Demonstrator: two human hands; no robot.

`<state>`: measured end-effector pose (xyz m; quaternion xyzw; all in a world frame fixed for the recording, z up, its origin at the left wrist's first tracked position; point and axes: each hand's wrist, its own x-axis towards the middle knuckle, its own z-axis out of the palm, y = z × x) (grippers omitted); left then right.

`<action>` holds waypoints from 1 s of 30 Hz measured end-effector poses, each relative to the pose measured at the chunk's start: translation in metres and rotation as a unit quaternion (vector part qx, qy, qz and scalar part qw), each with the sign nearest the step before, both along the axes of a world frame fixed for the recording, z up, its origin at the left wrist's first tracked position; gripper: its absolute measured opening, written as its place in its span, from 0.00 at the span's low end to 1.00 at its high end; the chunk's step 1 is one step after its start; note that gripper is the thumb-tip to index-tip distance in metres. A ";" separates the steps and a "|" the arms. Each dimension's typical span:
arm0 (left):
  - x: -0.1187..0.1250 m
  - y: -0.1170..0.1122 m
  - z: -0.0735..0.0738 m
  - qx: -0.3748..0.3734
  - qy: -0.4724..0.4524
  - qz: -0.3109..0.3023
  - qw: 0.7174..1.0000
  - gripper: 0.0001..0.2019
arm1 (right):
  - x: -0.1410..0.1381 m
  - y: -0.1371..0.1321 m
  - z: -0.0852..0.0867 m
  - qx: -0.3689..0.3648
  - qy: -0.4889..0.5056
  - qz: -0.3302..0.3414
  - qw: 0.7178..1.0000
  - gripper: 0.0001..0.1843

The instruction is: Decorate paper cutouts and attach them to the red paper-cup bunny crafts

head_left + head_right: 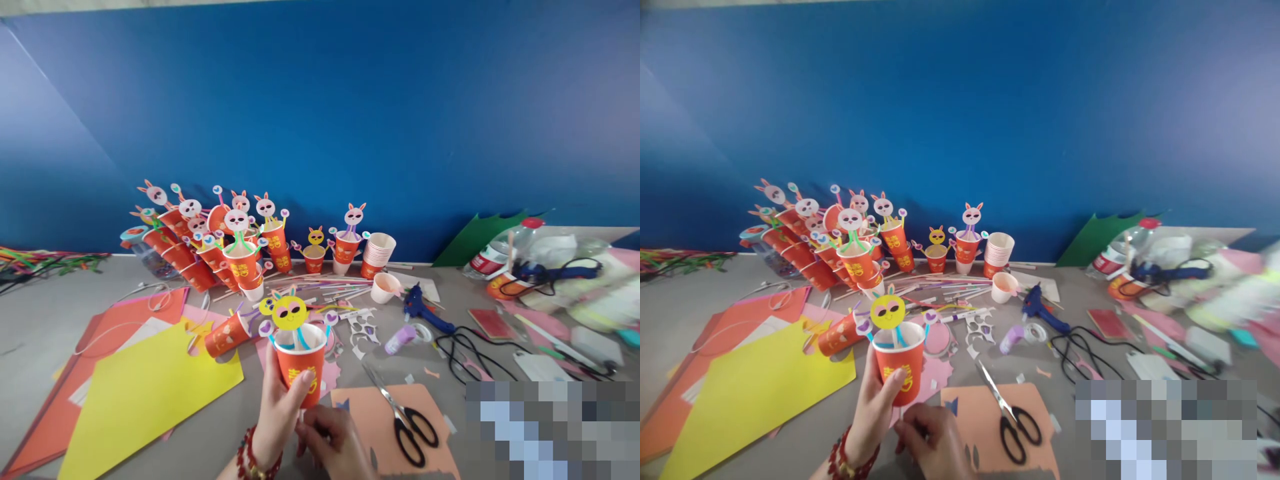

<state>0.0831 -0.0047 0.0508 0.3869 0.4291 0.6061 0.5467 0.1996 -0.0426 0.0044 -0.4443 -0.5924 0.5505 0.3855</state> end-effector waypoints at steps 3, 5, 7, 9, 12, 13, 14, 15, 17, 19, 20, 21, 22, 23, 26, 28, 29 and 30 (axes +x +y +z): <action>-0.002 0.002 -0.003 0.012 0.008 0.009 1.000 0.32 | 0.000 -0.001 0.001 0.027 -0.027 0.017 0.999 0.27; -0.002 0.001 -0.004 0.011 0.010 0.003 1.000 0.33 | 0.000 0.000 0.003 0.042 -0.036 0.011 0.998 0.27; -0.002 0.001 -0.003 0.009 0.012 -0.001 1.000 0.33 | 0.000 0.002 0.007 0.058 -0.047 0.015 0.997 0.26; -0.002 0.001 0.000 0.013 0.021 0.006 1.000 0.33 | 0.000 0.003 0.008 0.067 -0.065 0.034 0.995 0.25; -0.003 0.002 0.006 0.026 0.032 0.019 0.999 0.31 | 0.001 0.002 0.008 0.065 -0.095 0.056 0.992 0.23; -0.003 0.003 0.008 0.027 0.033 0.018 0.999 0.31 | 0.001 0.001 0.007 0.066 -0.102 0.058 0.991 0.23; -0.004 0.003 0.010 0.028 0.032 0.015 0.999 0.31 | 0.002 0.000 0.006 0.067 -0.106 0.062 0.990 0.22; -0.004 0.004 0.010 0.029 0.029 0.013 0.999 0.31 | 0.002 -0.001 0.005 0.068 -0.108 0.067 0.990 0.22; -0.004 0.005 0.011 0.029 0.024 0.015 0.999 0.31 | 0.002 -0.002 0.002 0.069 -0.110 0.075 0.989 0.20; -0.004 0.005 0.009 0.029 0.022 0.021 0.999 0.32 | 0.002 -0.002 0.000 0.070 -0.113 0.080 0.988 0.20; -0.004 0.005 0.008 0.027 0.020 0.022 0.999 0.32 | 0.003 -0.002 0.000 0.070 -0.116 0.081 0.987 0.19; -0.004 0.005 0.007 0.024 0.018 0.021 0.999 0.32 | 0.003 -0.001 0.000 0.072 -0.119 0.081 0.987 0.20; -0.004 0.005 0.005 0.020 0.016 0.019 1.000 0.32 | 0.002 -0.001 0.001 0.076 -0.121 0.082 0.986 0.20; -0.003 0.004 0.004 0.016 0.014 0.019 1.000 0.32 | 0.002 0.001 0.003 0.081 -0.121 0.082 0.986 0.20; -0.001 0.002 0.004 0.013 0.024 0.027 0.999 0.32 | 0.002 0.005 0.011 0.097 -0.106 0.077 0.987 0.21; 0.000 0.000 0.005 0.014 0.041 0.027 0.999 0.31 | 0.001 0.008 0.017 0.102 -0.087 0.057 0.989 0.22; 0.000 -0.002 0.006 0.013 0.049 0.022 0.998 0.31 | 0.002 0.009 0.018 0.102 -0.077 0.042 0.991 0.23; 0.001 -0.003 0.007 0.010 0.055 0.016 0.998 0.32 | 0.002 0.010 0.020 0.102 -0.067 0.026 0.992 0.24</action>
